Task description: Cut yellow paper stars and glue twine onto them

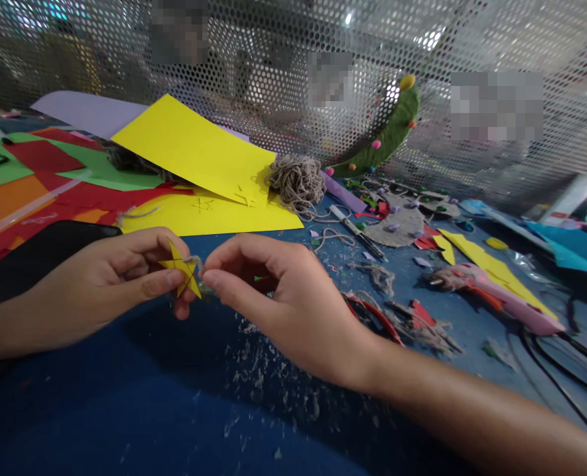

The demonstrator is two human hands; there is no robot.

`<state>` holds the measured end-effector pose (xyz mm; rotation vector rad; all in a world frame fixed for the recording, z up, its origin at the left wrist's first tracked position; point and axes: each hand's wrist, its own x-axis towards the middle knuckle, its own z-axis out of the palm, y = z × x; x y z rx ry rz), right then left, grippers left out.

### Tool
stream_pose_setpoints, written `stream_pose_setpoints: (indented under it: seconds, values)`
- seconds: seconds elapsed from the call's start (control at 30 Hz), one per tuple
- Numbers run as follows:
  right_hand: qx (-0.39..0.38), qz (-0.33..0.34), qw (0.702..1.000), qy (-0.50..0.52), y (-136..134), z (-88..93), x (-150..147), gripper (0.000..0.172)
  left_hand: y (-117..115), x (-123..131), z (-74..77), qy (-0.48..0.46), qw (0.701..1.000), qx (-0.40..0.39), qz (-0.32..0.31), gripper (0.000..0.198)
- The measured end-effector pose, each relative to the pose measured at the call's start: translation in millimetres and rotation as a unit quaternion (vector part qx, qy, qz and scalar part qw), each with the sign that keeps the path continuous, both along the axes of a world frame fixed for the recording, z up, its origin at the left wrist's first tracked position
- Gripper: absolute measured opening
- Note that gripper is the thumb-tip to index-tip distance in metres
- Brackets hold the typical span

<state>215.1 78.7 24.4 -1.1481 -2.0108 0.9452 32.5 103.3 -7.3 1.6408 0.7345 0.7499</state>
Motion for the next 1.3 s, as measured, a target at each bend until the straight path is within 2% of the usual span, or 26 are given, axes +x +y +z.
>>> stream_pose_setpoints:
  seconds: [0.37, 0.57, 0.9, 1.3]
  values:
    - [-0.031, 0.000, 1.000, -0.001, 0.4, 1.2, -0.4, 0.009, -1.1, 0.2, 2.2, -0.047, 0.996, -0.069, -0.032, 0.006]
    - [-0.040, 0.021, 0.999, -0.005, -0.1, 2.3, 0.5, 0.009, -0.1, -0.8, 2.4, -0.033, 0.993, -0.080, -0.083, 0.009]
    - [-0.054, 0.031, 0.997, -0.038, -1.7, 3.9, 0.2, 0.010, -2.2, -2.1, 4.5, 0.006, 0.988, -0.094, -0.120, 0.012]
    - [-0.060, 0.075, 0.992, -0.088, 0.2, 3.3, 1.8, 0.010, -3.3, -1.6, 2.5, 0.056, 0.985, -0.096, -0.128, 0.012]
